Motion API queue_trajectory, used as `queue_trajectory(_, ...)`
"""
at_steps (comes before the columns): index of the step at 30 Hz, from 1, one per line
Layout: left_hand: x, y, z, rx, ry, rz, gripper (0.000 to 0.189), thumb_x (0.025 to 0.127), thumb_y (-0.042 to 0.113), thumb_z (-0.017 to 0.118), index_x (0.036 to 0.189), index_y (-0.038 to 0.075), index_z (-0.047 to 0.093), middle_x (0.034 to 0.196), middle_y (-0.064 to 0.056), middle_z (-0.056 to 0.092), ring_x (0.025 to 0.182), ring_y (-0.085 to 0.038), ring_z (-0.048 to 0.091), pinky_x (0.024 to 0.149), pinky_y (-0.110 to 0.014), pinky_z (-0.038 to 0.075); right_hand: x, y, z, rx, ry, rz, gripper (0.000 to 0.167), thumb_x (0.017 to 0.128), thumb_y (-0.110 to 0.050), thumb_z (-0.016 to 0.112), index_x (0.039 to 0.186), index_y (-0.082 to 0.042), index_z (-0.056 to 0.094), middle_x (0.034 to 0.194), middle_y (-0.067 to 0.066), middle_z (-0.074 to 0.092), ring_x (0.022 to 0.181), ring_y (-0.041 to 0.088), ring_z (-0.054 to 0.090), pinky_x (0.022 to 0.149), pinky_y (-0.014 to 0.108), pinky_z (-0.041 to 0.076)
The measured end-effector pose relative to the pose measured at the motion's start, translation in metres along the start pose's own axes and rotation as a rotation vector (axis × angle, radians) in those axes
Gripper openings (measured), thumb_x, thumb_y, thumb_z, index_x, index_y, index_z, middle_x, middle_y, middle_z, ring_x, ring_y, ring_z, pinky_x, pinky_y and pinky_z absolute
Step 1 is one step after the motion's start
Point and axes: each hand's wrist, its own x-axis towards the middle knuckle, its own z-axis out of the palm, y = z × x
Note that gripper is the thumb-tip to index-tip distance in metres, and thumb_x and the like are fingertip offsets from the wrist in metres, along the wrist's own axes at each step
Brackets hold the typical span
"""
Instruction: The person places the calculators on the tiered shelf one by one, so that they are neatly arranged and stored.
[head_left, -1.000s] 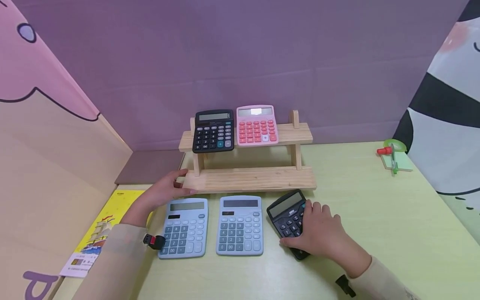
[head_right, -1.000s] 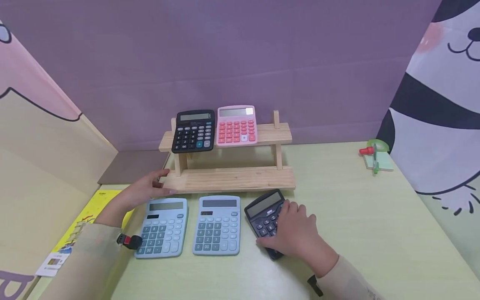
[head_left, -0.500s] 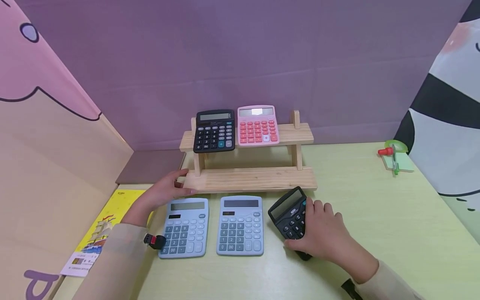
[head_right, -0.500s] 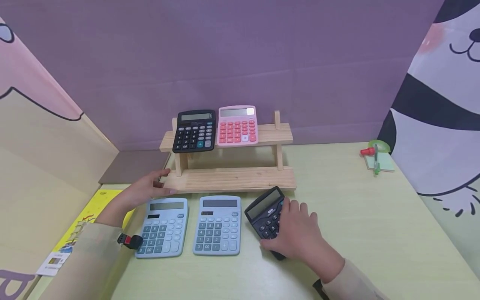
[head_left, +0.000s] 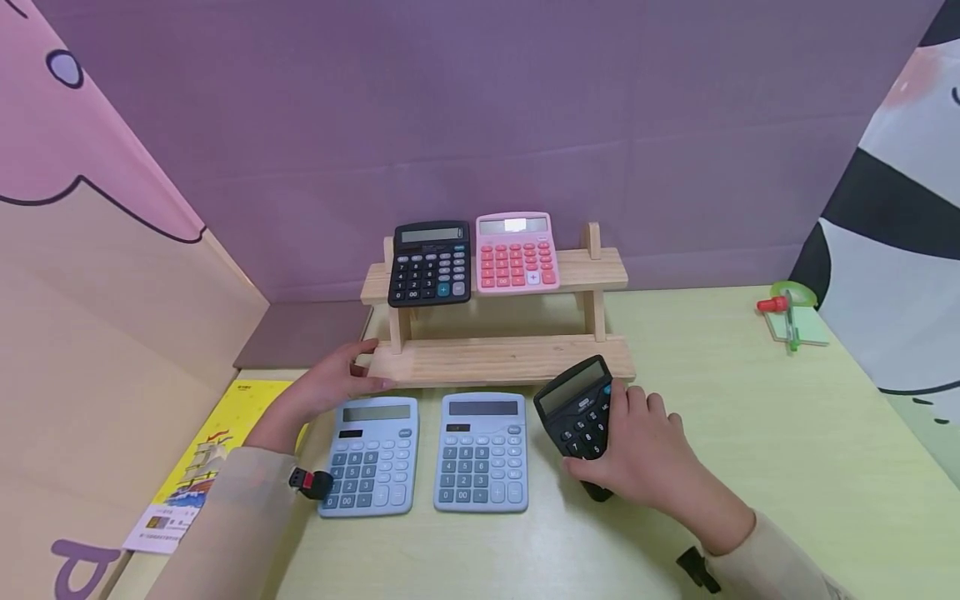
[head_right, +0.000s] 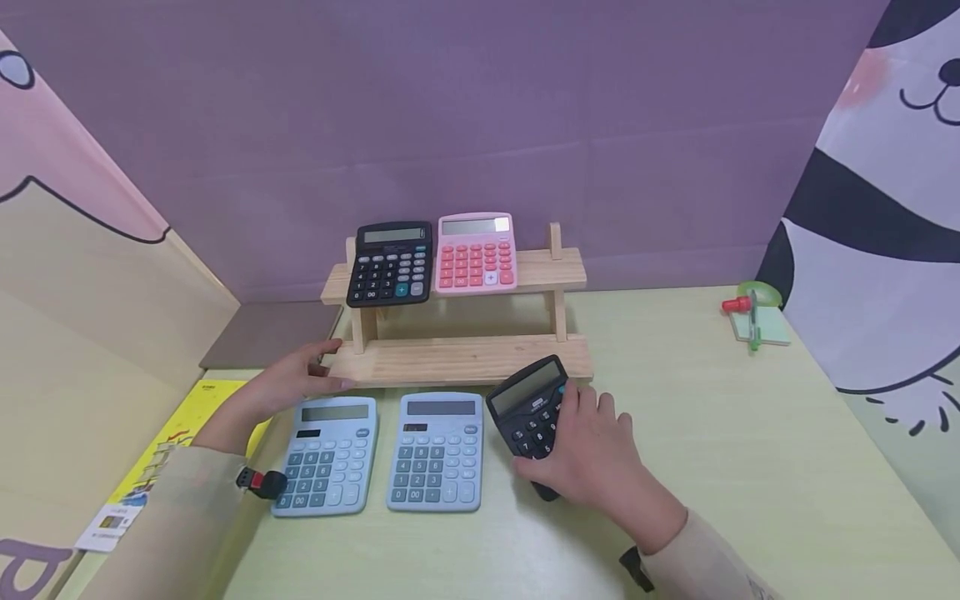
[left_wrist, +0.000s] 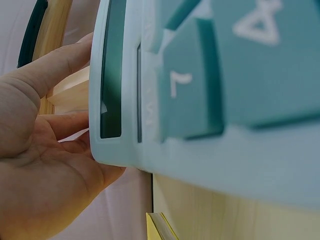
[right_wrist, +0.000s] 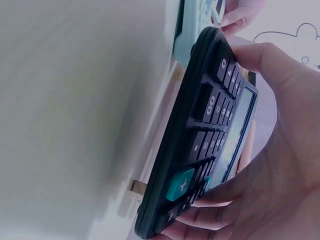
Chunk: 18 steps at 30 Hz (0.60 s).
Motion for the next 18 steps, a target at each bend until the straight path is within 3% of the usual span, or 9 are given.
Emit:
queue_trajectory(11,0.000,-0.001,0.000,-0.007,-0.001,0.000,0.104,0.092,0.052,0.080,0.171,0.013,0.024,0.167,-0.023,0.040,0.142,-0.045,0.051,0.116,-0.060,0.051,0.026,-0.005,-0.011,0.014,0.008,-0.007,0.116,0.071,-0.073,0.078,0.141,0.013,0.046,0.115,0.026,0.062,0.100,0.042,0.059,0.071,0.057,0.056)
queue_trajectory(18,0.000,-0.001,0.000,-0.006,0.001,0.005,0.103,0.092,0.050,0.080,0.171,0.012,0.025,0.166,-0.024,0.040,0.141,-0.046,0.052,0.113,-0.058,0.053,0.044,-0.008,-0.018,0.012,-0.002,-0.001,0.112,0.075,-0.072,0.077,0.138,0.014,0.046,0.115,0.028,0.061,0.099,0.042,0.058,0.071,0.057,0.057)
